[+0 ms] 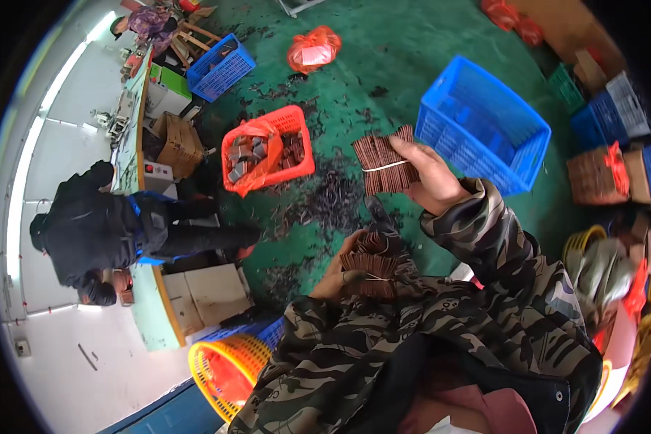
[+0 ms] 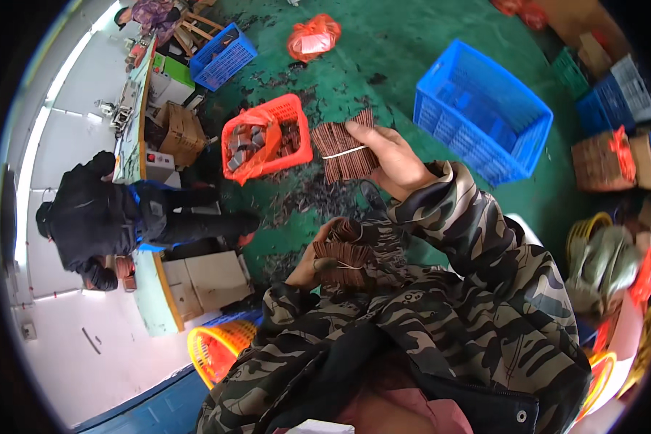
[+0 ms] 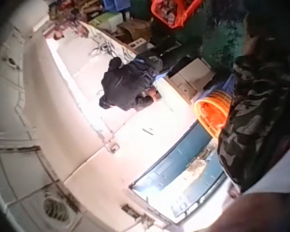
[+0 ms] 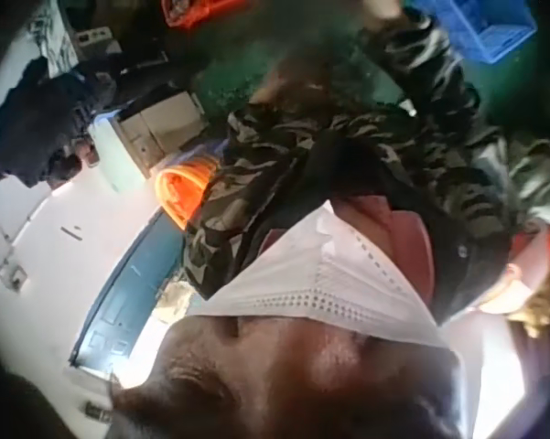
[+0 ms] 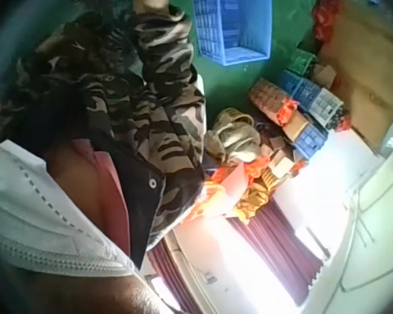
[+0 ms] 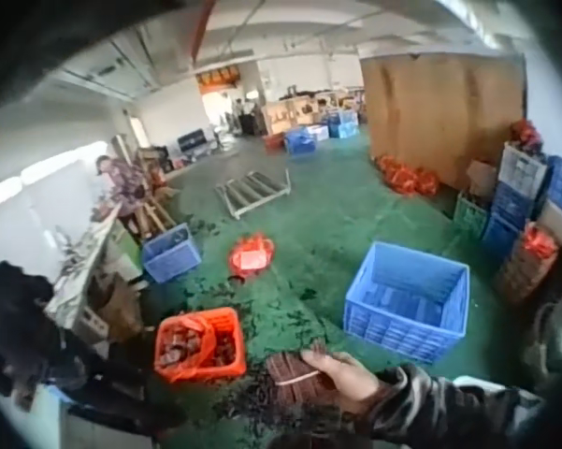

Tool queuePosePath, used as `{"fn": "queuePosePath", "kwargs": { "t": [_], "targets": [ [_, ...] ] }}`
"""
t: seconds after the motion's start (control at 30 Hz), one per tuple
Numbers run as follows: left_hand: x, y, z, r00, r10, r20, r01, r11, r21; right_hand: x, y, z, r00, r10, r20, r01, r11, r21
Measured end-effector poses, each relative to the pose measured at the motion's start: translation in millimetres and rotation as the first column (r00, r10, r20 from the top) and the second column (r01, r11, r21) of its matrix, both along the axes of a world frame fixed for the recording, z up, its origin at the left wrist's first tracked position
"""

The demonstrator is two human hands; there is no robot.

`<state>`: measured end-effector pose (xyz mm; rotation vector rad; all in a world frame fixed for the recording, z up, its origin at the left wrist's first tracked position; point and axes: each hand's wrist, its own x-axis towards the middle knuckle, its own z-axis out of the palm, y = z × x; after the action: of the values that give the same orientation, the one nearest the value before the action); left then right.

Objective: Stitching leather or fabric components using an industrial sewing machine at a manufacturing station.

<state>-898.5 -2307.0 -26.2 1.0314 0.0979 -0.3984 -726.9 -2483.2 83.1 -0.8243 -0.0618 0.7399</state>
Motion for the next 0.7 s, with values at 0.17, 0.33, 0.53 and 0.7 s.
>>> {"fn": "queuePosePath", "kwargs": {
  "t": [0.17, 0.33, 0.53, 0.7],
  "targets": [
    [254, 112, 14, 0.992, 0.072, 0.102, -0.071, 0.997, -0.006, 237, 116, 0, 0.993, 0.076, 0.092, -0.076, 0.997, 0.003],
    [473, 234, 46, 0.987, 0.138, 0.083, -0.128, 0.984, -0.123, 456, 226, 21, 0.951, 0.163, 0.263, -0.144, 0.986, -0.088],
    [726, 420, 40, 0.941, 0.297, 0.161, -0.275, 0.95, -0.147, 716, 400, 7, 0.94, 0.29, 0.179, -0.275, 0.956, -0.105],
    [828, 616, 45, 0.831, 0.556, -0.003, -0.515, 0.768, -0.382, 868, 615, -2, 0.828, 0.553, 0.096, -0.535, 0.829, -0.163]
  ]
}}
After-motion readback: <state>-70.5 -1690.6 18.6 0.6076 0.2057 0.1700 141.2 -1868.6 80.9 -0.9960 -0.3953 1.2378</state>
